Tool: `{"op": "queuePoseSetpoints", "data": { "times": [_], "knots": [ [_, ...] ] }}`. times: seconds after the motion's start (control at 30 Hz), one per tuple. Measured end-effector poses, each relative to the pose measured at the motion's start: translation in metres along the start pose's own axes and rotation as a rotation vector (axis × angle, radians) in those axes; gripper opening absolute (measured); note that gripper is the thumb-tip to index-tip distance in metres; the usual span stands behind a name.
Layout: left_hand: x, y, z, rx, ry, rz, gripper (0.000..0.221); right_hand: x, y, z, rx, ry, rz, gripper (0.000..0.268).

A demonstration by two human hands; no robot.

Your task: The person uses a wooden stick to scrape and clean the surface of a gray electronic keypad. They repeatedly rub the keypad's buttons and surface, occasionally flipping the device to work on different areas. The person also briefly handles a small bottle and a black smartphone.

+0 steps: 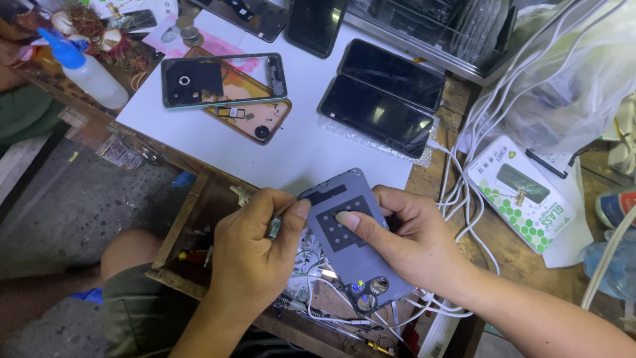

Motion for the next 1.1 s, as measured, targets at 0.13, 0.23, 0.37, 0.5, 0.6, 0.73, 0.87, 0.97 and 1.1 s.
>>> {"op": "queuePoseSetpoints", "data": {
  "times": [0.13,0.23,0.37,0.5,0.6,0.73,0.87,0.97,1.1],
  "knots": [
    [0.005,-0.01,0.012,-0.117,0.027,-0.054,0.025,-0.005,0.0,0.003,-0.087,0.007,-0.009,0.026],
    [0.011,-0.039,0.017,-0.011,0.037,0.177,0.025,-0.005,-0.007,0.012,-0.094,0.057,0.029,0.025],
    [0.02,-0.025,-0.002,0.224,-0.044,0.102,0.019,0.003,-0.009,0.005,-0.055,0.073,0.076,0.023],
    [0.017,0.008,-0.025,0.344,-0.094,-0.088,0.02,0.008,-0.004,0.003,-0.026,0.095,0.094,0.021],
    [0.018,0.011,-0.021,-0.101,-0.022,-0.117,0.02,0.006,0.001,0.003,-0.082,0.108,0.099,0.021],
    [0.025,-0.006,-0.015,-0.339,0.038,-0.112,0.019,0.004,-0.004,0.009,-0.133,0.139,0.148,0.022],
    [0.03,-0.043,0.012,-0.189,0.073,0.024,0.027,-0.008,-0.02,0.031,-0.002,0.184,0.184,0.022],
    [0.037,-0.073,0.013,-0.02,-0.007,0.243,0.029,-0.02,-0.027,0.034,0.177,0.202,0.238,0.03],
    [0.038,-0.055,0.013,0.038,-0.045,0.04,0.037,-0.022,-0.029,0.042,0.487,0.27,0.25,0.071]
  ]
}}
Point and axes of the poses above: each hand's wrist, its own x-axis away from the middle knuckle, its own z-axis out of the back of the hand, y = z × x, the point moved 9 cm from there along -x, towards the middle knuckle, and after that the axes turned 5 degrees about -y, right-handed, at the moved point
